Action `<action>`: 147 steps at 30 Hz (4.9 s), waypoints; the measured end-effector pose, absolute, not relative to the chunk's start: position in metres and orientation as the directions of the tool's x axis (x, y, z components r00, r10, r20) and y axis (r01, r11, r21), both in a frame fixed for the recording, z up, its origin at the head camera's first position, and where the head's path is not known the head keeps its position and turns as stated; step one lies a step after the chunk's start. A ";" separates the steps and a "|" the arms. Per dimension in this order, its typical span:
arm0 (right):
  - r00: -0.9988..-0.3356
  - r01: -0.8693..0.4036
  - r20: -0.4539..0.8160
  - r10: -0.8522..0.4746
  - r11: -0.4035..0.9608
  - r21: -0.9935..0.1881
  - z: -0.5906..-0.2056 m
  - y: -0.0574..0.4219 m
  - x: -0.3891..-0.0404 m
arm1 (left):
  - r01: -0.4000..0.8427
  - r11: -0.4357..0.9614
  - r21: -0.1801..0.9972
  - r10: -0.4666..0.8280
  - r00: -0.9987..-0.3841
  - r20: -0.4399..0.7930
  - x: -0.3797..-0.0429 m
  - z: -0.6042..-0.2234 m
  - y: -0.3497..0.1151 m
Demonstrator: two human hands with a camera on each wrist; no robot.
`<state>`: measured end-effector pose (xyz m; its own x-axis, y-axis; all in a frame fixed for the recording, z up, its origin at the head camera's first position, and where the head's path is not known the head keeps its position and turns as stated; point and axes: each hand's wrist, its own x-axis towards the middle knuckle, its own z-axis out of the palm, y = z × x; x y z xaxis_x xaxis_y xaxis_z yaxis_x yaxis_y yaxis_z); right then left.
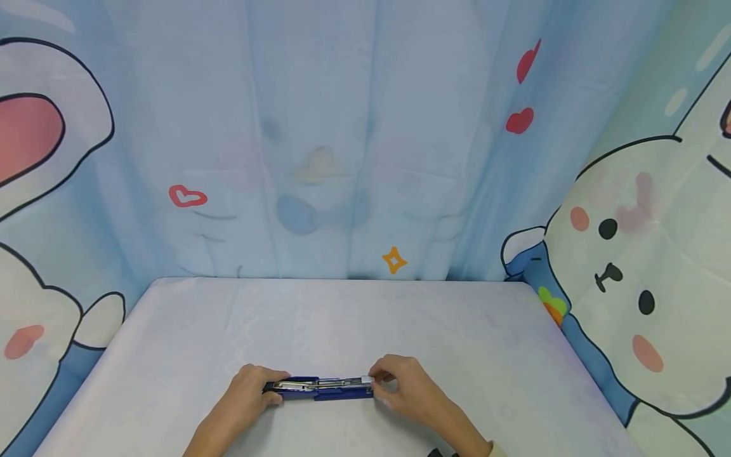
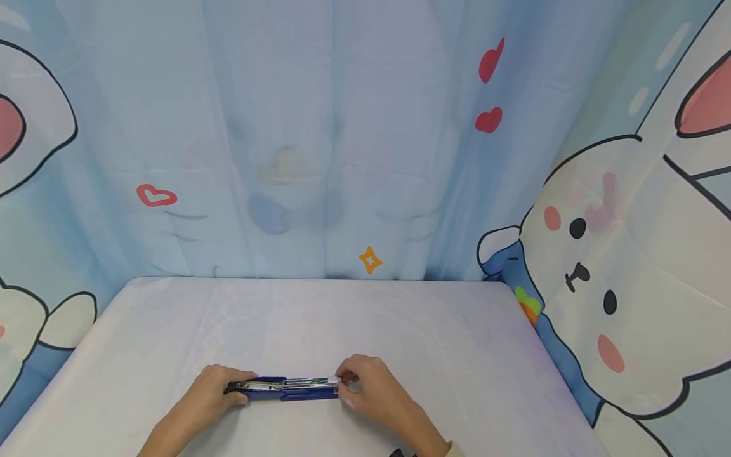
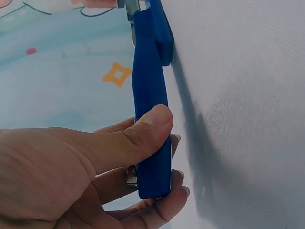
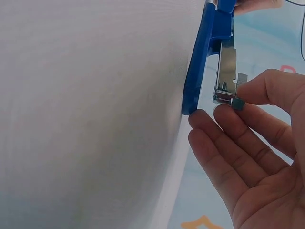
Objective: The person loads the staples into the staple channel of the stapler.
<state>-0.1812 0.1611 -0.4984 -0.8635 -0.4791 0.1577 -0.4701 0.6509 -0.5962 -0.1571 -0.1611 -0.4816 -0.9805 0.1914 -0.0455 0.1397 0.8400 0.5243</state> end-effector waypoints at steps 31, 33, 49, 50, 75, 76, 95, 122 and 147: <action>-0.833 -0.523 0.184 -0.521 0.635 -0.568 -0.501 0.160 -0.183 | 0.134 0.833 0.536 0.188 -0.981 -0.047 -0.156 -0.483 -0.161; -0.829 -0.530 0.187 -0.527 0.634 -0.563 -0.501 0.161 -0.183 | 0.144 0.831 0.537 0.196 -0.980 -0.041 -0.157 -0.484 -0.162; -0.837 -0.503 0.150 -0.526 0.632 -0.590 -0.502 0.162 -0.186 | 0.146 0.709 0.690 0.246 -0.968 -0.048 -0.159 -0.500 -0.178; -0.837 -0.501 0.148 -0.526 0.630 -0.593 -0.502 0.162 -0.186 | 0.129 0.705 0.698 0.234 -0.970 -0.058 -0.159 -0.501 -0.179; -0.851 -0.460 0.123 -0.510 0.614 -0.641 -0.510 0.163 -0.189 | 0.023 0.402 0.915 0.299 -0.948 -0.107 -0.167 -0.517 -0.201; -0.852 -0.460 0.123 -0.509 0.615 -0.641 -0.511 0.163 -0.189 | 0.021 0.408 0.913 0.295 -0.949 -0.110 -0.167 -0.517 -0.200; -0.883 -0.396 0.084 -0.461 0.639 -0.659 -0.513 0.156 -0.190 | -0.019 0.540 0.842 0.191 -0.971 -0.144 -0.163 -0.508 -0.192; -0.903 -0.356 0.056 -0.426 0.670 -0.651 -0.506 0.152 -0.189 | -0.069 0.610 0.789 0.143 -0.970 -0.196 -0.162 -0.490 -0.183; -0.904 -0.362 0.072 -0.421 0.667 -0.651 -0.509 0.152 -0.189 | -0.062 0.746 0.663 0.092 -0.977 -0.194 -0.167 -0.461 -0.168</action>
